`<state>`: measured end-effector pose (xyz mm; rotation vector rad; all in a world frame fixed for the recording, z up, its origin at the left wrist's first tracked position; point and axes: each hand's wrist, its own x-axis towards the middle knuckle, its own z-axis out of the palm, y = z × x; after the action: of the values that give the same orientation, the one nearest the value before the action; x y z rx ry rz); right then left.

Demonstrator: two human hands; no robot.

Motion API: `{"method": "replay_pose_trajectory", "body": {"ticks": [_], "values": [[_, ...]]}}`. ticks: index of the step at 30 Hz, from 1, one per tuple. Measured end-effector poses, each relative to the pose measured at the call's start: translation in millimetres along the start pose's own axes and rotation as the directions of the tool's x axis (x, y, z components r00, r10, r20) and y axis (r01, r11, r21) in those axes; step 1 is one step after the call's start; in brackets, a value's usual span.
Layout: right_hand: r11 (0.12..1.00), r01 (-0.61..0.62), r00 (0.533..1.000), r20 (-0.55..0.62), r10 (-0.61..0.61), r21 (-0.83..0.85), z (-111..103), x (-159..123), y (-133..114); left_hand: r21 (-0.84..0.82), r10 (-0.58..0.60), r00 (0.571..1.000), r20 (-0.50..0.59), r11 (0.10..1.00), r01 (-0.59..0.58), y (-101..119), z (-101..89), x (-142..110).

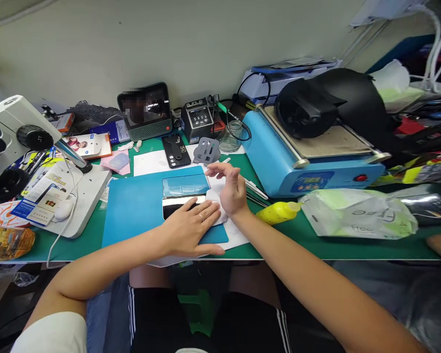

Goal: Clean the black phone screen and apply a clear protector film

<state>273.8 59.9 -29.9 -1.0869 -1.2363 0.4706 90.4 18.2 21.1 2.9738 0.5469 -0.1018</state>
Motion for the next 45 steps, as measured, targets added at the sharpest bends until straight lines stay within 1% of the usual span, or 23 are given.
{"method": "replay_pose_trajectory", "body": {"ticks": [3,5,8,10,12,15,18,20,21,23,25,26,28,30,32,33,35,37,40,42,45], "values": [[1.000,-0.008,1.000,-0.007,0.008,0.028,0.9,2.3,0.6,0.055,-0.114,0.993,-0.005,0.992,0.114,14.2,5.4,11.6],[0.999,-0.011,1.000,-0.004,0.012,0.032,1.5,4.3,1.5,0.089,-0.172,0.985,-0.005,0.981,0.172,16.9,7.8,18.4],[0.999,-0.017,1.000,-0.002,0.017,0.028,2.1,7.7,3.3,0.120,-0.227,0.974,-0.011,0.966,0.227,12.0,8.8,25.2],[1.000,-0.015,1.000,-0.002,0.015,0.026,2.5,9.0,4.0,0.115,-0.235,0.972,-0.004,0.965,0.234,5.2,8.4,22.4],[1.000,-0.014,1.000,0.025,0.014,0.021,3.0,8.8,4.0,0.098,-0.240,0.971,0.006,0.966,0.238,-1.9,8.4,10.3],[1.000,-0.010,0.995,0.095,0.008,0.018,4.1,6.7,2.5,0.081,-0.286,0.958,-0.013,0.955,0.286,-9.2,10.3,-22.8],[1.000,-0.007,0.988,0.156,0.004,0.017,4.2,5.2,-1.3,0.070,-0.362,0.931,-0.052,0.928,0.365,-8.6,14.4,-58.4],[1.000,0.002,0.975,0.221,0.003,-0.022,2.0,4.8,-5.8,0.065,-0.401,0.913,-0.072,0.912,0.406,-3.8,17.4,-75.0],[0.998,0.023,0.962,0.272,-0.005,-0.063,-0.5,4.2,-8.5,0.062,-0.420,0.904,-0.083,0.903,0.425,-0.4,18.5,-80.4],[0.977,0.105,0.918,0.396,-0.024,-0.184,-8.9,0.1,-13.9,0.051,-0.453,0.886,-0.098,0.887,0.459,7.0,19.9,-86.8],[0.921,0.209,0.865,0.502,-0.018,-0.328,-21.6,-10.1,-17.7,0.028,-0.477,0.873,-0.103,0.876,0.482,14.0,19.6,-89.4],[0.889,0.229,0.862,0.507,0.004,-0.396,-28.8,-18.0,-18.6,0.012,-0.487,0.868,-0.101,0.872,0.490,16.9,19.0,-89.9],[0.828,0.215,0.883,0.465,0.061,-0.517,-41.8,-38.1,-19.0,-0.019,-0.511,0.853,-0.104,0.859,0.512,21.5,17.8,-89.3],[0.785,0.186,0.897,0.427,0.109,-0.591,-49.6,-60.3,-19.4,-0.044,-0.543,0.832,-0.118,0.839,0.542,25.2,17.5,-85.4],[0.774,0.186,0.894,0.430,0.122,-0.605,-50.8,-79.4,-21.1,-0.063,-0.567,0.813,-0.134,0.823,0.564,28.6,19.2,-76.6],[0.762,0.191,0.893,0.431,0.126,-0.619,-49.5,-86.5,-22.2,-0.071,-0.572,0.808,-0.138,0.820,0.568,30.4,20.6,-70.2],[0.746,0.185,0.893,0.427,0.144,-0.639,-45.7,-95.0,-23.3,-0.083,-0.565,0.813,-0.137,0.825,0.559,34.2,24.0,-54.0],[0.757,0.174,0.896,0.419,0.143,-0.629,-43.3,-97.3,-21.1,-0.084,-0.542,0.831,-0.128,0.841,0.535,37.8,26.3,-35.2],[0.784,0.192,0.900,0.424,0.099,-0.590,-44.5,-95.2,-10.8,-0.068,-0.493,0.863,-0.106,0.870,0.488,42.4,25.0,-6.3],[0.782,0.208,0.900,0.428,0.083,-0.588,-47.1,-93.2,-2.4,-0.058,-0.478,0.874,-0.084,0.878,0.475,44.7,21.8,10.8],[0.771,0.195,0.900,0.423,0.106,-0.607,-49.7,-91.1,5.6,-0.030,-0.476,0.875,-0.084,0.879,0.475,46.9,17.7,29.0]]}}
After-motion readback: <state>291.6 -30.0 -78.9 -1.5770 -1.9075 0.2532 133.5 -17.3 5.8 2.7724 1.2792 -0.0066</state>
